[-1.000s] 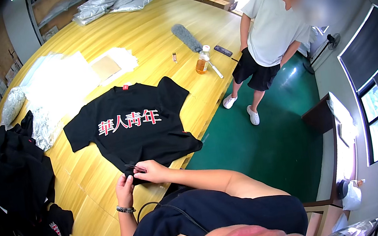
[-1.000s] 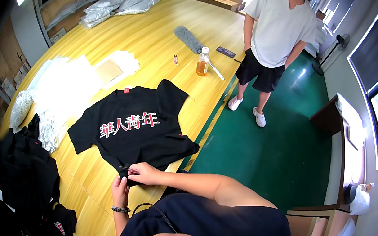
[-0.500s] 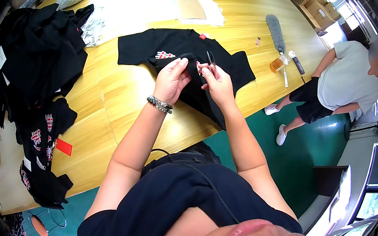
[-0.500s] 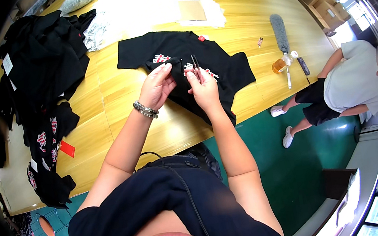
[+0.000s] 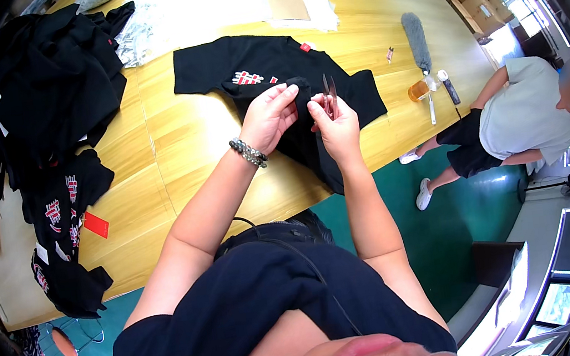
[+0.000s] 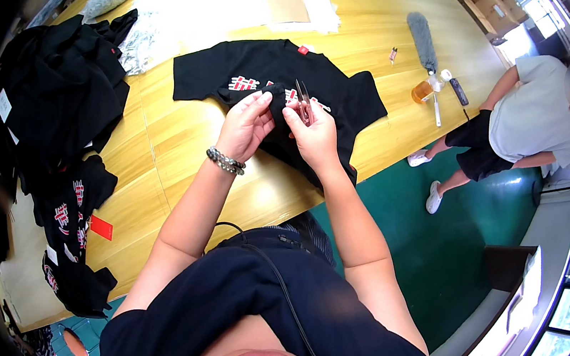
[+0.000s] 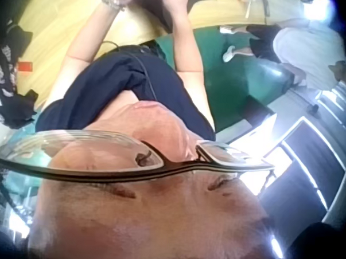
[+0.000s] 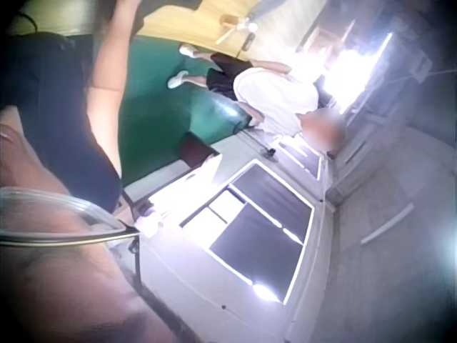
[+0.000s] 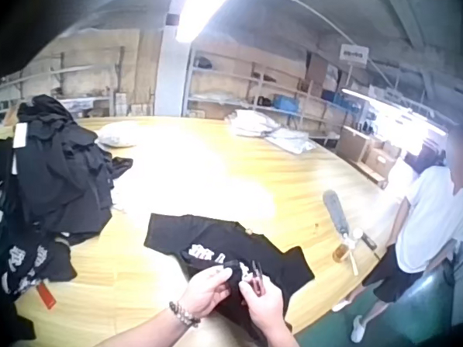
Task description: The person lays a black t-shirt flat on a wooden table and uses scissors to trim loose threads and excess fabric from the hem and sleeve edges. The person handles the garment carefully, folding and unfolding sections to access different areas for trimming.
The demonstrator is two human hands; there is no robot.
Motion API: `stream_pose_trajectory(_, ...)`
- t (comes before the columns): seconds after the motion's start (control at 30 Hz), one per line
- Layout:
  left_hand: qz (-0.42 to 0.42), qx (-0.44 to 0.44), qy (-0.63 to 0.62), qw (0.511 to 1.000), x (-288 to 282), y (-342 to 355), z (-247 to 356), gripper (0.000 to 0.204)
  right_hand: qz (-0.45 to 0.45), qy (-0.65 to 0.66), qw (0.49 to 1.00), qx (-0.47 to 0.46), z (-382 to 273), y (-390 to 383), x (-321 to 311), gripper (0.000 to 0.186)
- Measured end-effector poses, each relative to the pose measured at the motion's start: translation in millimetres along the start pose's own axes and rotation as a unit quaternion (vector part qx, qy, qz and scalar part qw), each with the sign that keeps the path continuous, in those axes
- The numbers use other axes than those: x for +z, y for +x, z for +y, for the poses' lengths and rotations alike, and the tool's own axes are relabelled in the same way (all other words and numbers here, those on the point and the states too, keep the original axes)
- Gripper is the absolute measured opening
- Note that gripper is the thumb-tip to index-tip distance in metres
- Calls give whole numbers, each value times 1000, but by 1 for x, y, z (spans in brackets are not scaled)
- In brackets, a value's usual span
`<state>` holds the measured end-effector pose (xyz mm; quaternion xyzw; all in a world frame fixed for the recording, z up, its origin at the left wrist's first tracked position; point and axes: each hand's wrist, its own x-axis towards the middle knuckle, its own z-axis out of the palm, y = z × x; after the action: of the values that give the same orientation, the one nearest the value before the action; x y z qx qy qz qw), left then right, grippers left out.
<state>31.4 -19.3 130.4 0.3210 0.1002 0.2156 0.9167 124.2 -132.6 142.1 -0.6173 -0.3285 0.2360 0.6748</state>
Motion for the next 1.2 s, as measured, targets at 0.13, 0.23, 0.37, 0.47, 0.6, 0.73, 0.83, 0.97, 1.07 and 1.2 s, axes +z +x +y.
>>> stream_pose_trajectory(0.13,4,-1,2,1000,-4,-3,2,18,-4,7,999,35,9,0,-6,15)
stream_pose_trajectory(0.23,10,-7,22,1000,-9,-8,9,21,33,-12,998,52,32,3,-23,19)
stream_pose_trajectory(0.37,6,-17,58,998,-15,-41,23,30,69,-323,942,-53,140,-6,-89,15)
stream_pose_trajectory(0.47,-2,-1,113,994,-86,-74,32,30,85,-469,874,91,175,-48,-123,12)
stream_pose_trajectory(0.6,164,43,166,971,-119,-123,33,24,62,-498,854,139,182,-91,-140,21)
stream_pose_trajectory(0.73,232,43,261,936,-193,-161,23,17,204,-486,832,170,180,-97,-154,27)
stream_pose_trajectory(0.83,274,69,339,897,-218,-169,13,14,123,-390,890,201,201,-94,-173,31)
stream_pose_trajectory(0.97,298,156,417,844,-236,-174,11,14,29,-341,905,252,214,-87,-175,26)
stream_pose_trajectory(1.07,336,192,513,766,-256,-180,16,17,-20,-369,891,263,219,-86,-174,24)
stream_pose_trajectory(1.2,383,208,580,688,-242,-185,34,22,67,-371,912,161,240,-98,-179,21)
